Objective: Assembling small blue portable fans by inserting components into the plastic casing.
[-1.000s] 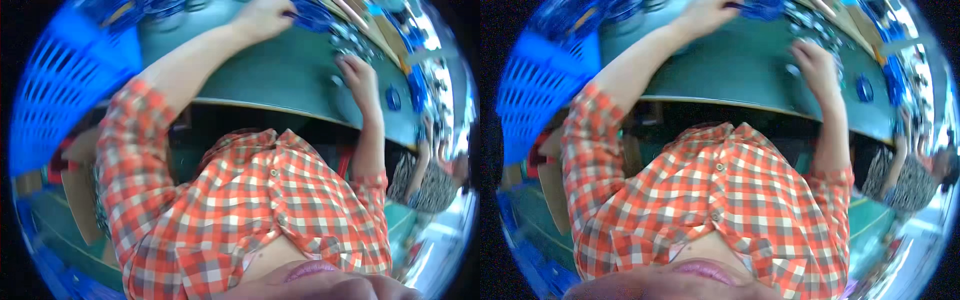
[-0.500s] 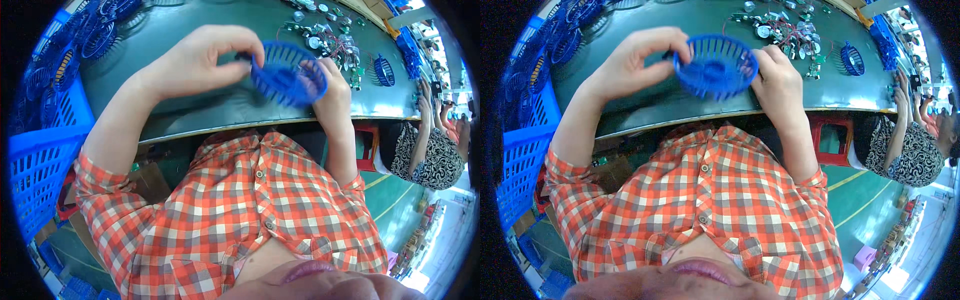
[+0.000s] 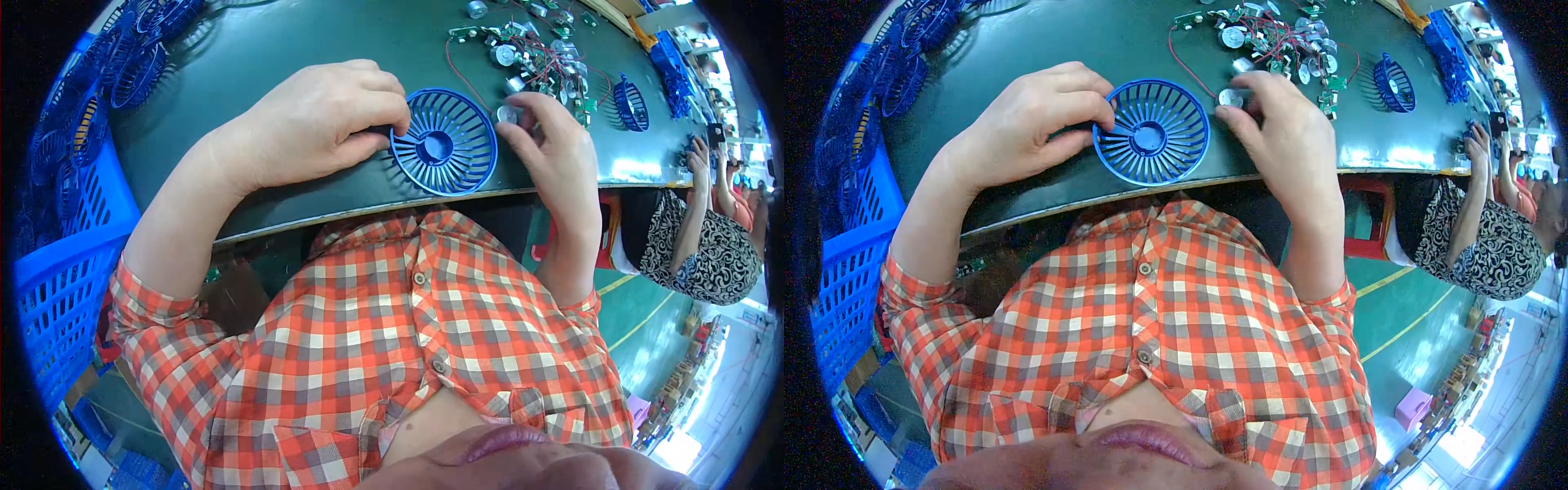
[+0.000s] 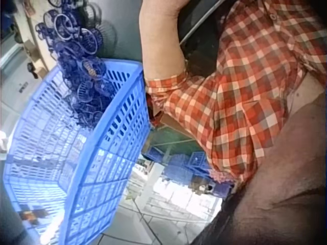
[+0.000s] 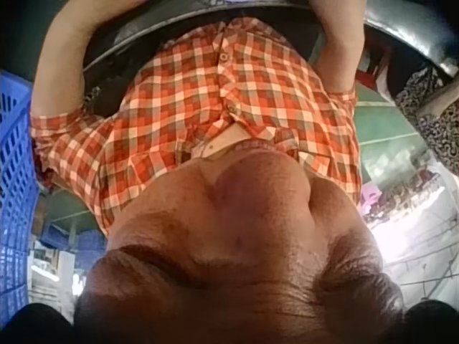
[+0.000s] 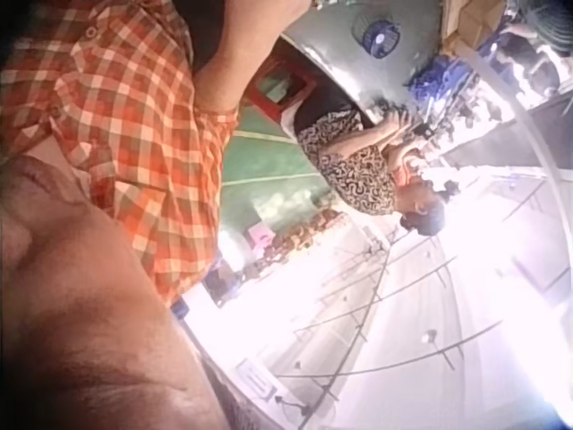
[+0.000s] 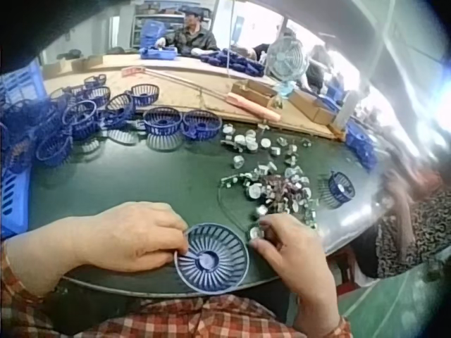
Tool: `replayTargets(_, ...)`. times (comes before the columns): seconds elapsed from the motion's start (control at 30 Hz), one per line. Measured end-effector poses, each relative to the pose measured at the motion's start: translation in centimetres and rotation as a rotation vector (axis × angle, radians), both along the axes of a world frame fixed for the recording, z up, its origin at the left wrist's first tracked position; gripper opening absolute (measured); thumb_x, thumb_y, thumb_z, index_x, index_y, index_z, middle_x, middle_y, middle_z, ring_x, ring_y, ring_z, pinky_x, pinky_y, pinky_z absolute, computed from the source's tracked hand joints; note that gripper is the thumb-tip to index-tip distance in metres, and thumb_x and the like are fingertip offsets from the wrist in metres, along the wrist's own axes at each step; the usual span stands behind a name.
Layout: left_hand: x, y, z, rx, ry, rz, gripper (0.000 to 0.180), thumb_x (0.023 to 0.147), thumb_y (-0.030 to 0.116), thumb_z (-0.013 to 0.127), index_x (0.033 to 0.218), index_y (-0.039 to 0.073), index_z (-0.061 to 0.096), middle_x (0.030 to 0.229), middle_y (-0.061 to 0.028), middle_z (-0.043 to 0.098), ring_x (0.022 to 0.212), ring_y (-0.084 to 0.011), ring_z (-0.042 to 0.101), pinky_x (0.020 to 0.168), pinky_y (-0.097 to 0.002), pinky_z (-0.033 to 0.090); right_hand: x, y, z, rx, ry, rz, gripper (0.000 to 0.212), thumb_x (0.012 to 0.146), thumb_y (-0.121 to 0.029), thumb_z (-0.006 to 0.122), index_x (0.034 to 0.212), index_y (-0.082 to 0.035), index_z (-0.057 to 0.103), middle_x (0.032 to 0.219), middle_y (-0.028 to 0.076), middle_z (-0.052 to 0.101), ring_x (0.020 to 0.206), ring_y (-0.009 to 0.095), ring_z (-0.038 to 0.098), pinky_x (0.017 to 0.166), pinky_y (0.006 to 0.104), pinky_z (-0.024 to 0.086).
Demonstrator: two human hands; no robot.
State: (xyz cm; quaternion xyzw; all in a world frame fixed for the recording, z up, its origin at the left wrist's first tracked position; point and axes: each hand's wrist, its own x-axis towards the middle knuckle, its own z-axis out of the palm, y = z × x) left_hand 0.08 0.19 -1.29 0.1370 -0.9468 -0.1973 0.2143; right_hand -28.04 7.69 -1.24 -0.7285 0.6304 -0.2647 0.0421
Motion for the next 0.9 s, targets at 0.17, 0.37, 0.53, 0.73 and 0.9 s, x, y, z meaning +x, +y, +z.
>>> replayTargets(0.17,-0.1,0.4,-0.2,-0.047,0.018,0.026,0.016,0.084,0.008,0.069,0.099,0.005,0.065,0.099,-0.0102,0.066,0.098,-0.0296,0.062,0.085,-0.0395,0.052,1.4,0.2,1.3,0.013,-0.183,0.07,0.025,0.08,-0.005,0.077,0.103,0.002,0.068,0.083,0.011,0.067,0.071,0.02,0.061,0.067,0.0314,0.049)
replayTargets(0.37,-0.5,0.7,-0.6,-0.196,0.045,0.042,0.015,0.085,0.013,0.07,0.098,0.007,0.064,0.096,-0.0095,0.065,0.097,-0.0294,0.062,0.085,-0.04,0.051,4.2,0.7,2.9,-0.055,0.138,0.43,0.028,0.074,-0.008,0.078,0.1,-0.001,0.068,0.083,0.01,0.065,0.078,0.027,0.06,0.071,0.0358,0.049)
replayTargets(0.53,-0.4,1.0,-0.6,-0.282,0.031,0.056,0.012,0.085,0.013,0.069,0.095,0.009,0.064,0.095,-0.0093,0.066,0.097,-0.0281,0.063,0.086,-0.039,0.052,4.7,0.3,2.3,-0.038,0.186,0.472,0.026,0.076,-0.011,0.076,0.099,-0.003,0.068,0.086,0.01,0.065,0.081,0.03,0.059,0.072,0.0391,0.048)
replayTargets(0.73,-0.1,0.7,-0.7,-0.218,-0.006,0.038,0.02,0.081,0.009,0.069,0.098,0.006,0.061,0.103,-0.012,0.063,0.098,-0.0333,0.061,0.087,-0.0428,0.05,5.1,0.0,2.9,0.021,0.302,0.481,0.028,0.078,-0.015,0.076,0.101,-0.003,0.067,0.088,0.011,0.064,0.083,0.031,0.06,0.073,0.0394,0.049)
replayTargets(0.9,0.2,0.4,-0.5,-0.184,-0.022,0.015,0.021,0.079,0.01,0.069,0.098,0.005,0.06,0.105,-0.0121,0.064,0.099,-0.0332,0.061,0.086,-0.0427,0.051,4.9,0.6,2.8,-0.021,0.279,0.462,0.038,0.081,-0.024,0.075,0.111,-0.003,0.066,0.099,0.014,0.065,0.091,0.033,0.063,0.077,0.0392,0.051)
